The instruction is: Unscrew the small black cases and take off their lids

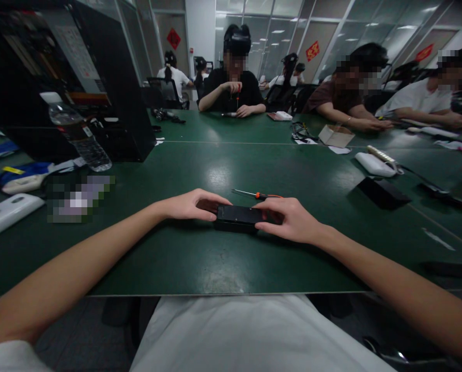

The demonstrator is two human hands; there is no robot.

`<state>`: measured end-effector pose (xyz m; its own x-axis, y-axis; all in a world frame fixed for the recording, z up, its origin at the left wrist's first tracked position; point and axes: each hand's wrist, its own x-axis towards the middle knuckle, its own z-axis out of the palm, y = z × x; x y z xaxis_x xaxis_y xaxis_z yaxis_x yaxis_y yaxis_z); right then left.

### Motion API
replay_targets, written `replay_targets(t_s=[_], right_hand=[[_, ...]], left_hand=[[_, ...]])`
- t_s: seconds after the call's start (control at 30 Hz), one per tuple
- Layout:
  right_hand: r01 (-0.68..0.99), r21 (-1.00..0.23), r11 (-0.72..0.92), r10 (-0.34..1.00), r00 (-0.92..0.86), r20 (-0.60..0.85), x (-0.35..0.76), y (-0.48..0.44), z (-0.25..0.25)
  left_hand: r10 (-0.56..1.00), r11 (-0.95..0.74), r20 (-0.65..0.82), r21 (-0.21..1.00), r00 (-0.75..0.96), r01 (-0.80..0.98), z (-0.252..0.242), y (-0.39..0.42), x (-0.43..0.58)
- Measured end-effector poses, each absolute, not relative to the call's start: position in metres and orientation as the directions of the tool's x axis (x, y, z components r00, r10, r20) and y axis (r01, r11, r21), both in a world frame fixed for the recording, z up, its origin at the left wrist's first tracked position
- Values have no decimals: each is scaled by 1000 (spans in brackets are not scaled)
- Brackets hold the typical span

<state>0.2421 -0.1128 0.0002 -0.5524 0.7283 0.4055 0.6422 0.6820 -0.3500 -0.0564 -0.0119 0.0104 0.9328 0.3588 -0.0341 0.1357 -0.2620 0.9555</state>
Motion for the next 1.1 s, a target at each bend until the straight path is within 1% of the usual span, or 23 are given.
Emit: replay_targets(t_s=[0.1,0.2,0.27,0.43,0.6,0.73,0.93,1.1], right_hand=[[644,-352,679,731,-549,405,242,-113,0],[648,-354,675,735,-549,398,242,-113,0],[652,-352,672,738,-546,397,242,-113,1],[651,-358,670,740,-547,391,241,-113,2],[645,-377,665,745,-540,391,241,-113,2],[648,-400,649,760,-527,380,241,-113,2],[655,-398,642,766,-524,373,241,-112,1],[650,-406,643,766,-525,372,241,-112,1]], left_hand=[[346,-186,-51,975,937,121,9,-9,-57],[355,-171,-59,977,933,127,9,-10,-56],[370,-191,-61,972,927,140,11,-11,-54],[452,-312,-38,929,891,197,14,-14,-49],[509,-340,-31,911,860,235,16,-21,-43],[513,-304,-30,928,858,214,16,-25,-40],[511,-259,-46,944,859,205,14,-21,-41],[530,-173,-73,966,845,193,13,-19,-43]])
